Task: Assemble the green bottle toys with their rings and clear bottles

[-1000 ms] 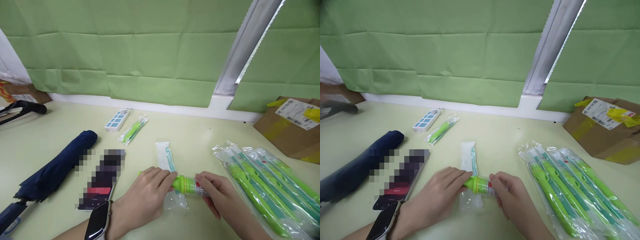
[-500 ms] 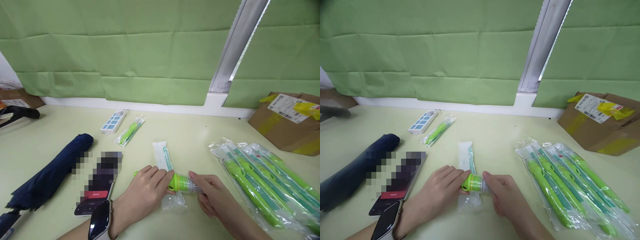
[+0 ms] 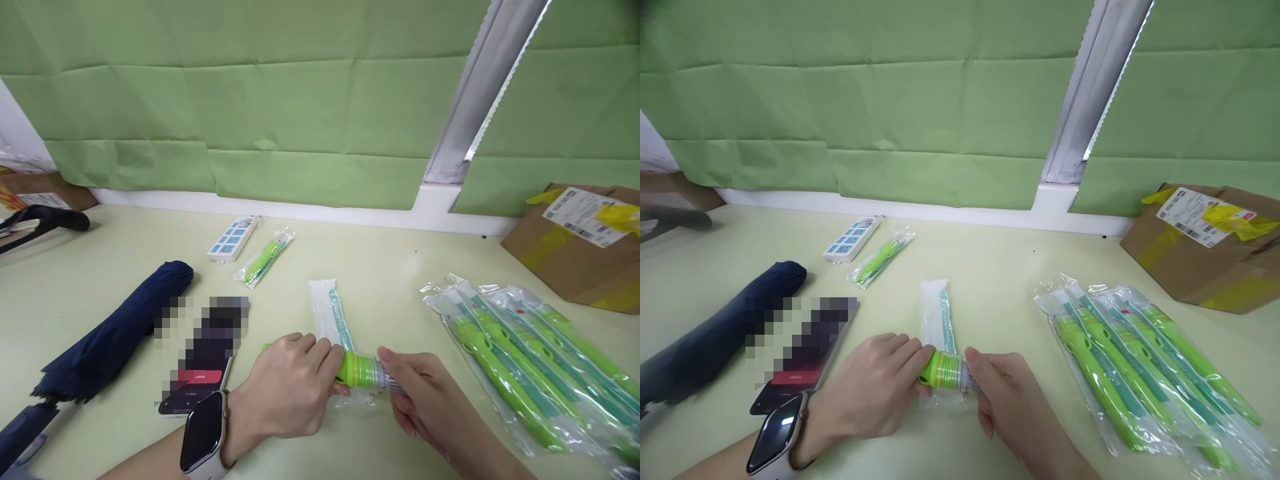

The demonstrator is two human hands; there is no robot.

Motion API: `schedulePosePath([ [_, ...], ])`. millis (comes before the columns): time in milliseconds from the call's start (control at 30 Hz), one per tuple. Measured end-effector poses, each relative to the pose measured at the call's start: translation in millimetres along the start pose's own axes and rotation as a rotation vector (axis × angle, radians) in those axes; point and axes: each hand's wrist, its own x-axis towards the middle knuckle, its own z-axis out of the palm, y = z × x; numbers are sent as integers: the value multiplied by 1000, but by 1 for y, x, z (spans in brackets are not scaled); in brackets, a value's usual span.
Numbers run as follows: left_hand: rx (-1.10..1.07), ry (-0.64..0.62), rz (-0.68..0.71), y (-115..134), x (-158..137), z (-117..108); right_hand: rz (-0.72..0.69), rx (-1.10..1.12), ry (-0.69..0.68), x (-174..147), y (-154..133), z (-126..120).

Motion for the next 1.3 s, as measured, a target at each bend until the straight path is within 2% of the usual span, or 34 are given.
schedulePosePath([
  [133,-61,-28,-43,-1,0,-3,-107,-108,17,-2,1,-1],
  [300,-174,-40,-90,-1,0,-8,-319,-288,14,-2,2,-9],
  [467,-417,-110,-177,-2,1,-21,-477,-434,-9,-4,6,-17],
  [633,-665,-202,-145,-15,2,-29,-811,-761,10,-11,17,-24],
  [700,-692,-210,-129,-19,3,-28,-887,-842,-24,-10,20,-27],
  [867,-640,-160,-193,-17,4,-21,-805,-897,-46,1,15,-31],
  [1100,-585,-117,-234,-7,4,-17,-527,-503,32,3,1,-22],
  [1300,-597,-88,-241,-4,4,-16,-386,-295,103,5,-4,-21],
])
